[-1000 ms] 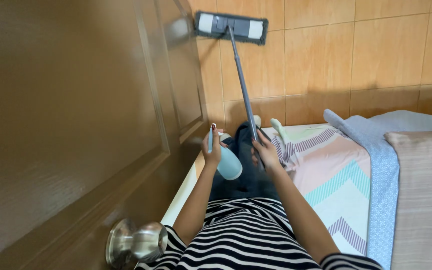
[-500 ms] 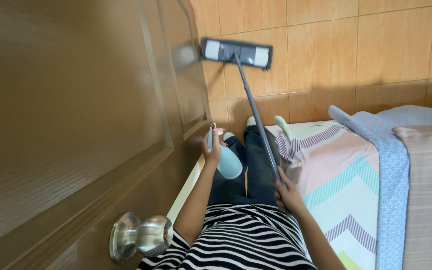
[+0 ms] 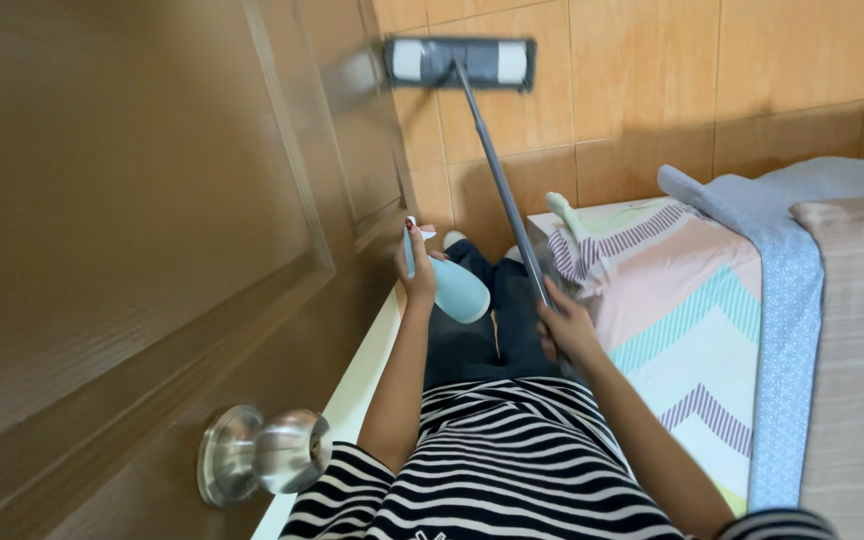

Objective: The recorder is mopping the floor and cleaning a door in a bedroom using a mop and a spray bottle.

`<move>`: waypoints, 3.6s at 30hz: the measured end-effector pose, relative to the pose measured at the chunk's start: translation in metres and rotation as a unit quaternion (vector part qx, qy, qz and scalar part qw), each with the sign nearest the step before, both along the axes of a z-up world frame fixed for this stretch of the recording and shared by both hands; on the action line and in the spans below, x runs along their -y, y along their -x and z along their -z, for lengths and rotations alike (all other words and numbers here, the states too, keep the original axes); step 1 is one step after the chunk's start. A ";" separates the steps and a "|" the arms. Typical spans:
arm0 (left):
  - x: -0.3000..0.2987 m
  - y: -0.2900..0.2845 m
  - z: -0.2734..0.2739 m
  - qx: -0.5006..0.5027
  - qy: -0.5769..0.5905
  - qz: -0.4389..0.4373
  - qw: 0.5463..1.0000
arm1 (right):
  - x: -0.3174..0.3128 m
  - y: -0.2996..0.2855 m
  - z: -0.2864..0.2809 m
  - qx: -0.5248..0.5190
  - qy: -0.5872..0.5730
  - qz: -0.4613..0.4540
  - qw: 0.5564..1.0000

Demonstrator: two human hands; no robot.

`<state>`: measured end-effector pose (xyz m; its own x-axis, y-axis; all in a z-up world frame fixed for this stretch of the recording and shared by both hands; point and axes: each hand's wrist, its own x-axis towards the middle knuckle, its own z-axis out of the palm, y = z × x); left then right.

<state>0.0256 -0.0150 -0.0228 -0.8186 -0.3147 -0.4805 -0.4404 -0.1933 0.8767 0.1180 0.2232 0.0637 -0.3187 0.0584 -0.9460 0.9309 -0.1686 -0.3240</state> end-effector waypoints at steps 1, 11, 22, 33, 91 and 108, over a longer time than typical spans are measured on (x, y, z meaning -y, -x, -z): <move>-0.001 -0.004 -0.001 0.002 0.001 0.001 1.000 | 0.002 0.017 0.019 0.002 0.001 0.001 1.000; -0.008 -0.050 -0.013 0.035 0.031 -0.002 0.999 | 0.006 0.088 0.132 -0.093 0.112 0.055 0.988; -0.008 -0.057 -0.015 0.057 -0.016 -0.004 0.998 | -0.070 -0.083 -0.045 0.047 0.065 0.125 0.989; -0.022 -0.034 -0.042 0.043 0.007 0.059 0.997 | -0.074 -0.112 -0.094 0.142 0.143 0.283 0.938; 0.026 -0.098 -0.067 -0.017 0.002 0.154 0.988 | 0.059 -0.018 0.081 -0.041 0.038 0.173 0.983; 0.038 -0.121 -0.085 0.011 0.002 0.257 0.966 | 0.088 -0.336 -0.085 0.090 -0.122 -0.026 0.988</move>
<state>0.1465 -0.0533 0.0617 -0.8567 0.1286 -0.4995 -0.4960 0.0599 0.8662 0.4539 0.1347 0.1486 -0.1561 0.2793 -0.9474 0.9823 -0.0563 -0.1785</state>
